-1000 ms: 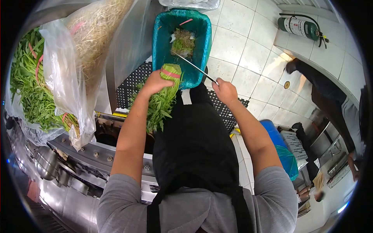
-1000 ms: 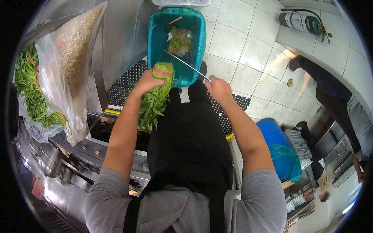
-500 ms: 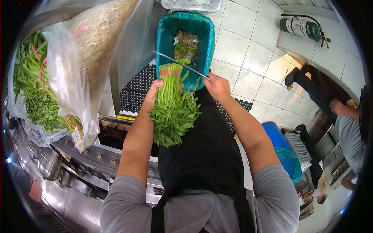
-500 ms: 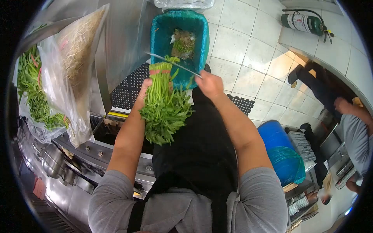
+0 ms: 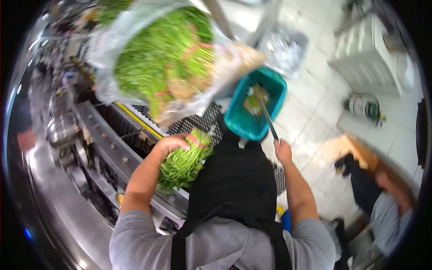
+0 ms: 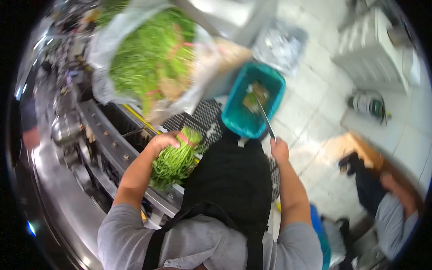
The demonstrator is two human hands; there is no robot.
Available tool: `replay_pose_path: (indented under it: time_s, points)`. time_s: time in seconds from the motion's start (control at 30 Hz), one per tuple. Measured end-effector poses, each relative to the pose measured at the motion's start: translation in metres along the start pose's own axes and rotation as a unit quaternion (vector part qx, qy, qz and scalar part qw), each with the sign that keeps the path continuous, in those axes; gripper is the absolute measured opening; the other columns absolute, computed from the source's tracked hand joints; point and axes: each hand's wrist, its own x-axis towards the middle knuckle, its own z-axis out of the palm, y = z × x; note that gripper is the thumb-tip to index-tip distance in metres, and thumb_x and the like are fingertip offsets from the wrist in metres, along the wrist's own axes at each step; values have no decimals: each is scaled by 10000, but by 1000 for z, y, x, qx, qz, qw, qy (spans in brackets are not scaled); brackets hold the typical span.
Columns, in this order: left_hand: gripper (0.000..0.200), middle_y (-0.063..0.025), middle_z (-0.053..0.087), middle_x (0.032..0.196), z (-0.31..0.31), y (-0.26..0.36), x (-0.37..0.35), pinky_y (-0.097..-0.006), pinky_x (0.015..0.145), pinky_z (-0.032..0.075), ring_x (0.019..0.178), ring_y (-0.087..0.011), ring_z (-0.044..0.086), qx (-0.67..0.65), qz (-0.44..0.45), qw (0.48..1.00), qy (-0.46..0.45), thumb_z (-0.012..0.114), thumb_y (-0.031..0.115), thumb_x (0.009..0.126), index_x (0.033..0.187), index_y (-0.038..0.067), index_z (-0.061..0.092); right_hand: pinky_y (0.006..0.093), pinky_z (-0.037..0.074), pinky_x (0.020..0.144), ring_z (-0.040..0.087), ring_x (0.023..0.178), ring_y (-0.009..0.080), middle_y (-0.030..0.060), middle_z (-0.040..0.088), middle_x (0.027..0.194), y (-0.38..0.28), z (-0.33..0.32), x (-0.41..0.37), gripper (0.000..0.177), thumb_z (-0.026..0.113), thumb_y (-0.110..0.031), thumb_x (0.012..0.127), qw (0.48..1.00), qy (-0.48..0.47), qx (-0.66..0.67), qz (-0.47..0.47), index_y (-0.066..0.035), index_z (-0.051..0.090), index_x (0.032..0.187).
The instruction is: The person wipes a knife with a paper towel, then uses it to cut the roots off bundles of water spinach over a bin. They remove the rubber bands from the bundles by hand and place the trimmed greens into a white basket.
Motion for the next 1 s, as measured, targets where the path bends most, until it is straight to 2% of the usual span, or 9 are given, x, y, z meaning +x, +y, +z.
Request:
replay_pose_path:
  time_s: [0.13,0.3,0.53,0.67,0.73,0.8,0.87,0.93,1.0]
  points:
    - [695,-212,754,1443,-39,22,-142,-412,1255,455,1407,-329,655,178,25,983,35,893,160,783,1426,-53,740,648,547,895,713,1004,585,375,731,997,-28,-13,4,574,614,-491,1082,999,12,17,-29,55,725,949]
    - [727,-136,788,1385,-73,128,-314,-376,1176,501,1283,-261,704,277,81,947,142,947,219,726,1384,-34,771,636,553,915,709,1014,587,376,733,990,-59,-47,-10,564,630,-480,1051,999,15,-25,-25,66,727,949]
    - [669,-95,836,1253,-102,360,-422,-350,1088,546,1161,-226,734,557,161,766,278,914,195,666,1295,-10,814,601,576,976,746,1078,547,369,767,1051,-102,-69,-45,546,622,-457,1032,991,47,-81,91,66,779,1024]
    - [631,-173,844,1162,-110,471,-409,-419,975,601,1108,-303,789,700,146,586,381,929,213,643,1226,10,802,603,571,914,751,954,546,363,767,980,-90,-20,-56,556,670,-452,1018,976,115,8,185,91,769,942]
    - [687,-158,840,1146,-148,514,-376,-434,982,602,1102,-318,789,728,184,556,356,963,229,628,1263,38,783,462,521,518,627,485,271,158,656,645,-89,14,-76,480,671,-388,1054,968,206,56,131,44,713,849]
    - [746,-143,837,1129,-176,535,-331,-449,988,603,1097,-332,789,757,221,519,329,997,246,614,1301,67,765,433,502,536,637,517,264,132,658,642,-146,16,-112,467,694,-379,1045,961,203,99,158,46,724,852]
    - [797,-116,816,1119,-198,541,-276,-463,1081,573,1143,-333,774,811,186,387,396,1011,214,582,1324,98,743,434,525,633,692,617,276,158,687,667,-184,26,-144,474,702,-382,1044,957,202,80,192,49,733,849]
    - [833,-106,754,1319,-250,538,-216,-523,1241,462,1332,-310,686,835,210,362,356,985,218,673,1446,136,685,546,563,798,749,819,474,326,735,828,-225,33,-176,496,707,-394,1055,955,196,54,214,78,742,903]
    - [803,-108,625,1541,-283,522,-161,-602,1336,318,1513,-311,532,842,239,245,417,917,206,812,1554,149,615,555,572,787,761,812,485,308,737,798,-249,41,-204,475,706,-385,1069,960,158,30,229,64,755,923]
